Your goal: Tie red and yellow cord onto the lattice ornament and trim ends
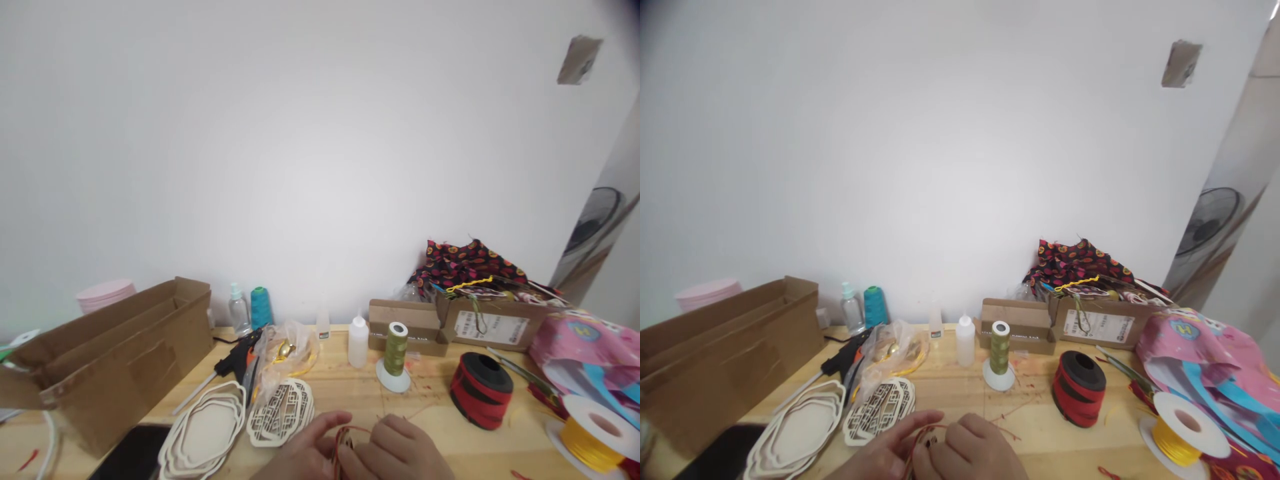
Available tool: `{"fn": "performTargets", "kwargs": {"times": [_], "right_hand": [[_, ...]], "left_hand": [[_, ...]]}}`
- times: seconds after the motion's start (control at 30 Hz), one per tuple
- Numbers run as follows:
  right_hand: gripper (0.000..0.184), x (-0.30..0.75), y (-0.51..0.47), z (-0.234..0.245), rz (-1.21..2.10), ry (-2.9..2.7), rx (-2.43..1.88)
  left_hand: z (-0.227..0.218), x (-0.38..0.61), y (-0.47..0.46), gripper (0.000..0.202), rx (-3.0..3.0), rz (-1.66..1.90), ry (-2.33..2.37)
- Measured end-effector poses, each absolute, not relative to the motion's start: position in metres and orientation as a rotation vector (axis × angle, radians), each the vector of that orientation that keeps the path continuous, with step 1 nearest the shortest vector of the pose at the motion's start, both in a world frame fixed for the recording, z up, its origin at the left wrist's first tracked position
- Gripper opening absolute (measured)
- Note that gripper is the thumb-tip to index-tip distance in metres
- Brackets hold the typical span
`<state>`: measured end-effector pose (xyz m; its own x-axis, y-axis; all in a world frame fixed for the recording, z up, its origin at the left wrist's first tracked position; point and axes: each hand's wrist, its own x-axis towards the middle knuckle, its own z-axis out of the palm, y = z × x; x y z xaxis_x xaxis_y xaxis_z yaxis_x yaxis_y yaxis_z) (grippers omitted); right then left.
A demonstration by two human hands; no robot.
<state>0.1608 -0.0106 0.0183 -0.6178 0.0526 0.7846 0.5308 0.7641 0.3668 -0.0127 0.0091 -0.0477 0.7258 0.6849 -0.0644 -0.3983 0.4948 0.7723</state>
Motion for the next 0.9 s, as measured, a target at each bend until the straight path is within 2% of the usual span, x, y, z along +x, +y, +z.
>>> {"fn": "performTargets", "kwargs": {"times": [0.23, 0.5, 0.73, 0.9], "right_hand": [[0.026, 0.158, -0.011, 0.013, -0.734, -2.151, -0.417], [0.025, 0.157, -0.011, 0.015, -0.734, -2.139, -0.425], [0.033, 0.155, -0.013, 0.016, -0.726, -2.167, -0.432], [0.033, 0.155, -0.012, 0.018, -0.703, -2.148, -0.43]], "left_hand": [[-0.055, -0.01, 0.014, 0.059, 0.691, 0.678, 0.415], [-0.026, -0.015, -0.004, 0.06, 0.743, 0.745, 0.536], [-0.014, -0.007, -0.006, 0.056, 0.644, 0.753, 0.583], [-0.026, -0.006, -0.002, 0.058, 0.663, 0.754, 0.576]]}}
